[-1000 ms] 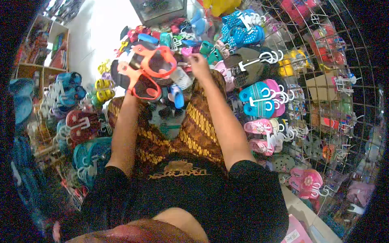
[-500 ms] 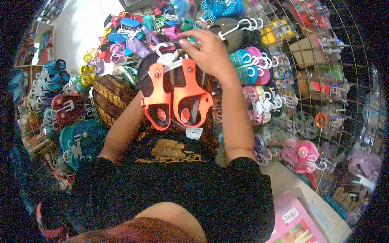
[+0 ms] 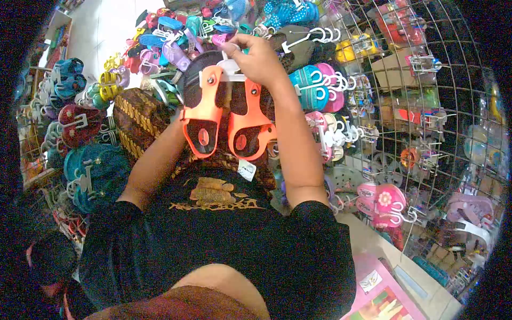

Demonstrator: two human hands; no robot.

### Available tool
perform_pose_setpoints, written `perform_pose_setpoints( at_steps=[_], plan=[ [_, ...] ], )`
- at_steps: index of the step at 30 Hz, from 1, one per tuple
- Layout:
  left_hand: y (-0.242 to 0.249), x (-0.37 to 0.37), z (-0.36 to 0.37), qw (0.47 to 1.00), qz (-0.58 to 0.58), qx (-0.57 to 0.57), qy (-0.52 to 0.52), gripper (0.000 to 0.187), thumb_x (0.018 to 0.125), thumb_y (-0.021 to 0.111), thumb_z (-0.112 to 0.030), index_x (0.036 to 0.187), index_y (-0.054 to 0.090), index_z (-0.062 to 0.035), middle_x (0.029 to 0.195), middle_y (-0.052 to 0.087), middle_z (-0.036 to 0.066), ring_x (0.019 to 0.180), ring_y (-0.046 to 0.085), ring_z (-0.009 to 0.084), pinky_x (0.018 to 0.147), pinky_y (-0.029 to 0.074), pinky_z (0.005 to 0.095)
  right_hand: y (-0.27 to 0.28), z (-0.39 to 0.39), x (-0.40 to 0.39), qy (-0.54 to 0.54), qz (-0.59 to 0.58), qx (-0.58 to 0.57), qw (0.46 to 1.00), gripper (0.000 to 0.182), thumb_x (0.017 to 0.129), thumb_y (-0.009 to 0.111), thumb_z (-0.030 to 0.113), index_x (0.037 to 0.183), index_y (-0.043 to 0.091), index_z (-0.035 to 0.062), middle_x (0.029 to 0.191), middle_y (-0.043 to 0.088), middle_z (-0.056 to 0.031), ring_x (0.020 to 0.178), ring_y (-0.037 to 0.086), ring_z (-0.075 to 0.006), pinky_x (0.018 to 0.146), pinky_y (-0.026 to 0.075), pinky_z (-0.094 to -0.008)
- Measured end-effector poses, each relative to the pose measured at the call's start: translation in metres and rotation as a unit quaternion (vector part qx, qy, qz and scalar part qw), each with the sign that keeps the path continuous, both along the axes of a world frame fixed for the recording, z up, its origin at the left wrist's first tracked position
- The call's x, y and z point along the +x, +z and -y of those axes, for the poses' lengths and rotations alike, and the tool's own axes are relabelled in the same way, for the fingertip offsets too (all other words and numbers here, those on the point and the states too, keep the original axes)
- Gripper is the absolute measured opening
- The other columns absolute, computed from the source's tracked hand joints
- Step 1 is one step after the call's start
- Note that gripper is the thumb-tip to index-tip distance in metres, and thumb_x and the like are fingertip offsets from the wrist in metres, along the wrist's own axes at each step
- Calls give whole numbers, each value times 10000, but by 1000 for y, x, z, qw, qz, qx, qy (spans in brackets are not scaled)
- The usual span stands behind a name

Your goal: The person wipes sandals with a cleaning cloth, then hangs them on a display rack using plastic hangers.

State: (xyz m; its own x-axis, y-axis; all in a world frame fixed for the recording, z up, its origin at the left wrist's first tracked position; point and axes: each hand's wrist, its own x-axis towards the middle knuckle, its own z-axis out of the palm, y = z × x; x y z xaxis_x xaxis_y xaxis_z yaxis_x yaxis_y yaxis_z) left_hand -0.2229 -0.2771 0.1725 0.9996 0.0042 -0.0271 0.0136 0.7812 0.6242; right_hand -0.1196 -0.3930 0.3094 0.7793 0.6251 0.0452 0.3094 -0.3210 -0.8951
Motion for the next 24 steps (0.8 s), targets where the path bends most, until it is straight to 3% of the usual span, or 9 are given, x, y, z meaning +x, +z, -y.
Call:
perform_pose_setpoints(
  at_steps=[2, 4, 6, 8, 10, 12, 18, 20, 24],
  plan=[
    [-1, 3, -11, 974, 89, 206, -33, 364, 966, 525, -240, 1267, 483, -39, 1161, 567, 70, 1016, 584, 169, 908, 498, 328, -3, 5, 6, -1, 12, -19, 1000, 252, 918, 606, 260, 825, 620, 26, 715, 553, 32, 672, 471, -57, 603, 397, -232],
    [-11, 11, -13, 987, -67, -72, -128, 318, 915, 566, -239, 1149, 531, -27, 1076, 578, 67, 992, 580, 187, 844, 520, 364, 14, 8, -4, 19, -4, -10, 1000, 242, 920, 601, 243, 821, 614, 22, 719, 551, 28, 672, 472, -58, 603, 396, -232],
    [2, 3, -23, 970, -29, -191, -151, 434, 923, 562, -210, 1310, 461, -40, 1237, 547, 103, 1093, 566, 214, 980, 464, 374, 48, 5, -15, 26, 78, -52, 995, 229, 902, 619, 197, 806, 602, -11, 714, 561, -11, 673, 492, -65, 603, 407, -238],
    [9, 13, -34, 964, 26, -237, -119, 454, 931, 531, -236, 1340, 450, -55, 1307, 520, 123, 1158, 537, 239, 1021, 430, 396, 68, 1, -22, 20, 99, -8, 995, 240, 869, 639, 233, 832, 629, -4, 719, 625, -106, 641, 602, -171, 601, 471, -324],
    [4, 37, -65, 956, -84, -257, -110, 493, 960, 334, -366, 1320, 490, -69, 1290, 548, 139, 1151, 554, 288, 1031, 408, 460, 91, -1, -23, 46, 143, -21, 988, 223, 853, 657, 214, 815, 633, -4, 734, 632, -116, 671, 620, -216, 630, 471, -334],
    [1, 47, -106, 938, -188, -289, -15, 479, 942, 336, -360, 1273, 525, -71, 1211, 599, 134, 1105, 583, 289, 987, 439, 486, 94, -9, -16, 13, 172, 8, 985, 212, 846, 667, 199, 809, 635, -8, 753, 636, -118, 693, 622, -234, 656, 473, -333],
    [-38, 103, -234, 944, -228, -185, 152, 450, 905, 342, -354, 1154, 581, -65, 1045, 638, 125, 927, 619, 281, 854, 497, 482, 37, -60, 45, -134, 214, 72, 965, 227, 865, 638, 207, 806, 626, -13, 764, 633, -151, 686, 619, -276, 643, 477, -357],
    [-63, 113, -259, 948, -229, -154, 159, 423, 896, 364, -325, 1143, 573, -53, 1044, 631, 121, 935, 613, 269, 846, 496, 443, -13, -81, 87, -159, 233, 56, 958, 233, 890, 636, 202, 833, 638, -24, 727, 653, -95, 621, 591, -129, 594, 474, -288],
    [-112, 119, -270, 939, -288, -72, 171, 438, 899, 388, -327, 1230, 530, -79, 1158, 623, 96, 1023, 619, 265, 873, 506, 453, -95, -115, 167, -221, 214, -9, 951, 279, 871, 637, 261, 811, 650, -12, 683, 644, -136, 622, 616, -235, 597, 468, -357]
  ],
)
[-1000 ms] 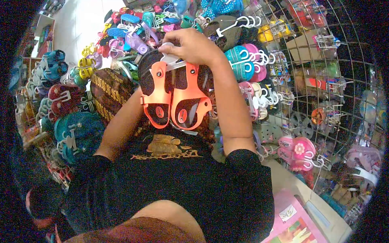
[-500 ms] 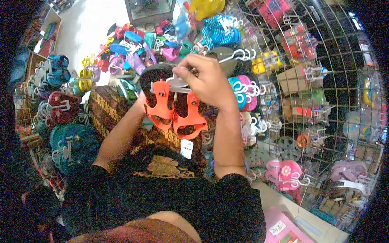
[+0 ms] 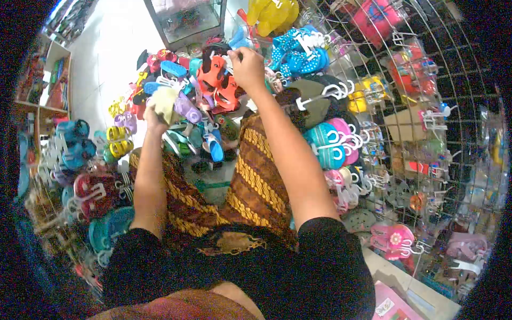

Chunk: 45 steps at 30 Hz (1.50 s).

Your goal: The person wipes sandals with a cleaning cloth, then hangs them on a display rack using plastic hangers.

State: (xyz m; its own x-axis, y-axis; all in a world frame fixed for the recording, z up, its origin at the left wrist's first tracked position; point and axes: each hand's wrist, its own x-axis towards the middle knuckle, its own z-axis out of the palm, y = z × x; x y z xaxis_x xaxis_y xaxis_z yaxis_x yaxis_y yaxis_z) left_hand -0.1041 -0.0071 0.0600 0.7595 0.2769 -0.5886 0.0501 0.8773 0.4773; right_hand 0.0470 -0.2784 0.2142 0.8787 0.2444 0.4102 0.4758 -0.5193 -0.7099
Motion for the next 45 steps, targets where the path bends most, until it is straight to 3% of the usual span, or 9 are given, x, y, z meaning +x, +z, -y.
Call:
perform_pose_setpoints(
  at_steps=[5, 11, 12, 14, 18, 37, 40, 43, 45],
  plan=[
    [-11, 20, 4, 983, -167, 50, -65, 406, 881, 449, -304, 1156, 548, -23, 1094, 637, 114, 974, 633, 257, 814, 528, 395, -78, -20, 92, -55, -98, -9, 994, 285, 832, 658, 278, 801, 680, -4, 711, 657, -171, 681, 650, -314, 655, 493, -398],
    [-57, 43, -15, 985, -125, 83, -89, 385, 872, 529, -306, 1124, 540, -15, 998, 639, 107, 878, 643, 246, 774, 531, 373, -171, -16, 192, -112, -93, -18, 989, 301, 804, 671, 309, 796, 691, 8, 761, 661, -191, 744, 647, -358, 702, 491, -428],
    [-58, 46, -16, 988, -117, 67, -81, 374, 873, 532, -313, 1116, 543, -28, 973, 642, 101, 848, 648, 248, 755, 540, 376, -179, -14, 205, -111, -43, -43, 992, 288, 853, 668, 275, 773, 673, -1, 642, 657, -85, 564, 622, -155, 559, 478, -304],
    [-59, 51, -17, 985, -130, 80, -76, 356, 884, 516, -296, 1113, 552, -25, 990, 648, 95, 872, 647, 224, 754, 534, 359, -194, -9, 226, -107, -56, -22, 992, 268, 854, 678, 255, 789, 664, -5, 653, 660, -75, 569, 616, -132, 550, 478, -282],
    [-69, 57, -14, 982, -147, 75, -88, 385, 886, 521, -309, 1132, 548, -14, 1011, 633, 95, 895, 627, 222, 784, 506, 365, -211, -2, 249, -53, -198, 105, 973, 240, 864, 679, 215, 806, 647, -16, 694, 647, -67, 591, 613, -128, 549, 503, -259],
    [-60, 56, -15, 976, -181, 72, -98, 442, 881, 521, -342, 1180, 517, -15, 1058, 591, 108, 955, 576, 229, 828, 454, 381, -214, 2, 265, -100, -281, 82, 951, 214, 882, 653, 211, 897, 650, -2, 732, 618, -54, 633, 604, -118, 554, 526, -246],
    [-59, 57, -16, 973, -189, 86, -100, 449, 882, 520, -340, 1191, 508, -14, 1070, 590, 106, 961, 574, 230, 833, 451, 390, -209, 0, 266, -130, -332, 129, 925, 253, 875, 643, 272, 876, 669, 21, 744, 656, -89, 654, 642, -199, 606, 536, -315],
    [-54, 57, -16, 971, -197, 78, -110, 459, 881, 522, -342, 1201, 498, -13, 1093, 579, 104, 973, 567, 228, 838, 444, 392, -198, 7, 265, -160, -59, -266, 949, 304, 852, 621, 343, 841, 685, 46, 785, 678, -150, 731, 653, -323, 709, 513, -408],
    [-48, 57, -15, 973, -191, 75, -107, 463, 883, 521, -344, 1207, 493, -14, 1105, 571, 103, 983, 561, 226, 840, 440, 394, -198, 19, 262, -154, -26, -250, 956, 268, 802, 652, 308, 803, 688, 43, 787, 664, -188, 762, 632, -379, 734, 489, -457]
  ],
)
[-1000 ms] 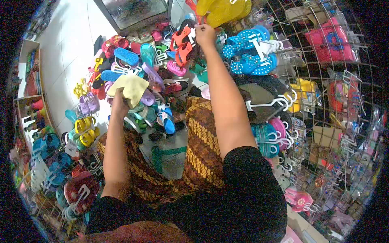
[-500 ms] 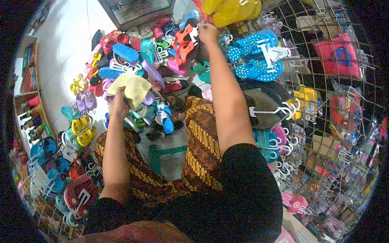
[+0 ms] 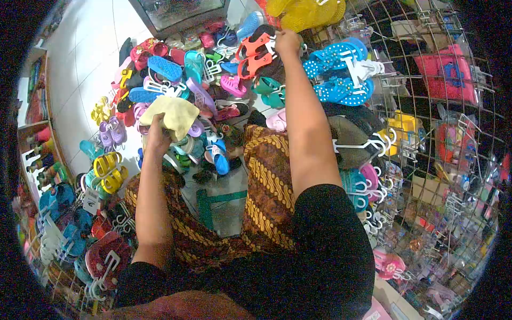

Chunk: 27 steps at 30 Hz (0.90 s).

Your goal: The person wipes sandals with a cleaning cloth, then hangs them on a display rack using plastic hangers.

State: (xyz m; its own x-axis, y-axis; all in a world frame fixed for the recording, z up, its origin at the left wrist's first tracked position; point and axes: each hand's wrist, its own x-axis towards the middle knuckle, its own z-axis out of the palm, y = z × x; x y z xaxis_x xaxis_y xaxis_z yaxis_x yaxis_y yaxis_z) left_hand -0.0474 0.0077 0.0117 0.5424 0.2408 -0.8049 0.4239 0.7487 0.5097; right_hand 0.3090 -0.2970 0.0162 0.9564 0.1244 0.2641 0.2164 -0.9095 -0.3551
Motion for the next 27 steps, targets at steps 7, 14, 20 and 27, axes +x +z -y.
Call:
perform_pose_setpoints(
  at_steps=[7, 14, 20, 27],
  plan=[
    [-12, -1, -1, 1000, -4, -7, 3, 460, 888, 523, -354, 1199, 501, -17, 1062, 565, 86, 966, 549, 214, 851, 426, 393, -8, 19, -8, -50, 23, -7, 998, 271, 803, 662, 292, 749, 685, 27, 770, 662, -184, 789, 629, -375, 798, 460, -459],
    [0, 0, 1, 1000, -13, 11, 5, 427, 881, 540, -352, 1172, 523, -40, 1022, 575, 81, 922, 556, 216, 815, 443, 379, -5, 6, -45, -138, 73, 146, 977, 369, 833, 618, 286, 1050, 557, -5, 991, 616, -227, 947, 578, -393, 876, 422, -457],
    [-1, 1, 4, 1000, -6, 0, 4, 431, 876, 545, -341, 1172, 519, -29, 1011, 570, 83, 920, 551, 211, 822, 437, 395, -13, 4, -105, -188, -130, 142, 963, 745, 690, 771, 340, 1194, 377, -40, 1138, 523, -290, 1087, 512, -425, 937, 421, -464],
    [-2, 1, 3, 1000, -5, -13, -7, 429, 871, 547, -333, 1177, 511, -34, 1022, 566, 92, 922, 556, 224, 820, 442, 406, -63, 48, -103, -76, -234, -10, 969, 962, 545, 854, 493, 1243, 451, -32, 1180, 577, -226, 1065, 584, -334, 929, 459, -392]
  ],
)
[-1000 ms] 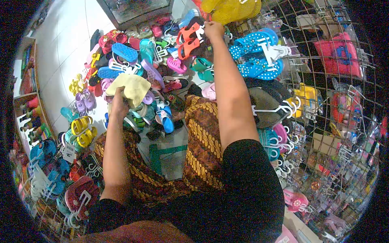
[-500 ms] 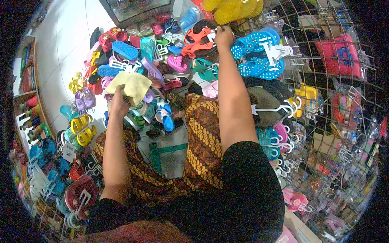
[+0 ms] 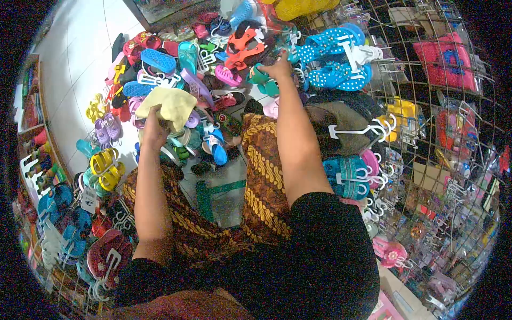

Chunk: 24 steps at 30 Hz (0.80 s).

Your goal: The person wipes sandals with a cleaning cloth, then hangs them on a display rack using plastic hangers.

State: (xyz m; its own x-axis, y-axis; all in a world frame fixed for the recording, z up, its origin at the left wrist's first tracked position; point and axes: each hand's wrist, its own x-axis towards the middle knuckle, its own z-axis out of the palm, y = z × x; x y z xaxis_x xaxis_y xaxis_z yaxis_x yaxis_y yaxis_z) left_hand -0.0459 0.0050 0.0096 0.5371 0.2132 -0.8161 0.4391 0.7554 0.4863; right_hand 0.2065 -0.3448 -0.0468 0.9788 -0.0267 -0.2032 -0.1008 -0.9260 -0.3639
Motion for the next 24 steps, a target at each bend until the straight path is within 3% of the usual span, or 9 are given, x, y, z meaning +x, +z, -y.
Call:
perform_pose_setpoints(
  at_steps=[4, 5, 8, 9, 12, 13, 20, 23, 24],
  plan=[
    [-6, -1, -1, 1000, -5, 4, -7, 431, 870, 550, -339, 1176, 510, -39, 1029, 568, 92, 926, 558, 224, 811, 445, 409, 18, -7, 4, 121, -191, -163, 960, 770, 597, 815, 512, 1138, 597, 9, 1140, 620, -183, 1052, 609, -306, 905, 478, -376],
    [-6, -1, -1, 1000, -3, 0, -7, 431, 869, 550, -341, 1176, 510, -40, 1028, 569, 93, 923, 558, 223, 806, 446, 408, 14, -7, 2, 115, -156, -178, 965, 599, 656, 778, 491, 1043, 671, 46, 1110, 635, -167, 1028, 619, -313, 885, 489, -390],
    [-6, -1, -2, 1000, -8, -2, -3, 433, 868, 552, -344, 1175, 510, -42, 1023, 571, 94, 913, 560, 220, 796, 447, 407, 2, 1, 8, 96, -110, -157, 977, 534, 704, 745, 457, 1066, 671, 72, 1118, 638, -165, 1017, 617, -329, 870, 493, -403],
    [-3, 0, -1, 1000, -19, 3, -1, 433, 868, 553, -345, 1175, 510, -42, 1022, 570, 95, 908, 559, 220, 796, 447, 407, 20, -8, 2, 63, -93, -170, 979, 456, 739, 715, 417, 1047, 681, 83, 1053, 665, -163, 972, 632, -339, 854, 498, -413],
    [-6, -1, -2, 1000, -21, 9, -2, 429, 866, 556, -348, 1165, 515, -43, 1015, 569, 95, 903, 557, 221, 800, 446, 406, 30, -26, 12, 35, -10, -48, 998, 400, 761, 691, 391, 1007, 691, 75, 956, 689, -162, 915, 651, -342, 836, 503, -413],
    [-6, -2, -1, 1000, -17, 11, -4, 426, 866, 557, -349, 1160, 517, -43, 1013, 569, 95, 903, 556, 221, 802, 445, 405, 16, -27, 19, 19, 82, -3, 996, 348, 773, 672, 365, 951, 701, 67, 882, 699, -149, 876, 661, -335, 813, 510, -406],
    [0, 0, 1, 1000, -16, 11, 1, 408, 867, 559, -348, 1134, 528, -40, 975, 569, 79, 899, 550, 207, 804, 430, 388, 18, -52, 39, -95, 170, 159, 968, 248, 780, 637, 260, 863, 689, 32, 904, 690, -169, 881, 646, -326, 841, 479, -396],
    [4, 0, 1, 999, -24, 23, -6, 419, 872, 555, -351, 1147, 523, -38, 990, 567, 80, 912, 547, 205, 814, 427, 390, -45, -21, 81, -243, 215, 343, 882, 230, 821, 610, 189, 843, 668, -33, 765, 669, -90, 673, 610, -207, 640, 478, -333],
    [6, -1, 2, 999, -26, 26, -11, 424, 873, 554, -352, 1154, 521, -37, 996, 567, 81, 917, 546, 204, 818, 426, 392, -34, -23, 80, -261, 235, 370, 860, 217, 827, 601, 167, 819, 656, -43, 750, 651, -81, 659, 584, -185, 620, 462, -327]
  ],
)
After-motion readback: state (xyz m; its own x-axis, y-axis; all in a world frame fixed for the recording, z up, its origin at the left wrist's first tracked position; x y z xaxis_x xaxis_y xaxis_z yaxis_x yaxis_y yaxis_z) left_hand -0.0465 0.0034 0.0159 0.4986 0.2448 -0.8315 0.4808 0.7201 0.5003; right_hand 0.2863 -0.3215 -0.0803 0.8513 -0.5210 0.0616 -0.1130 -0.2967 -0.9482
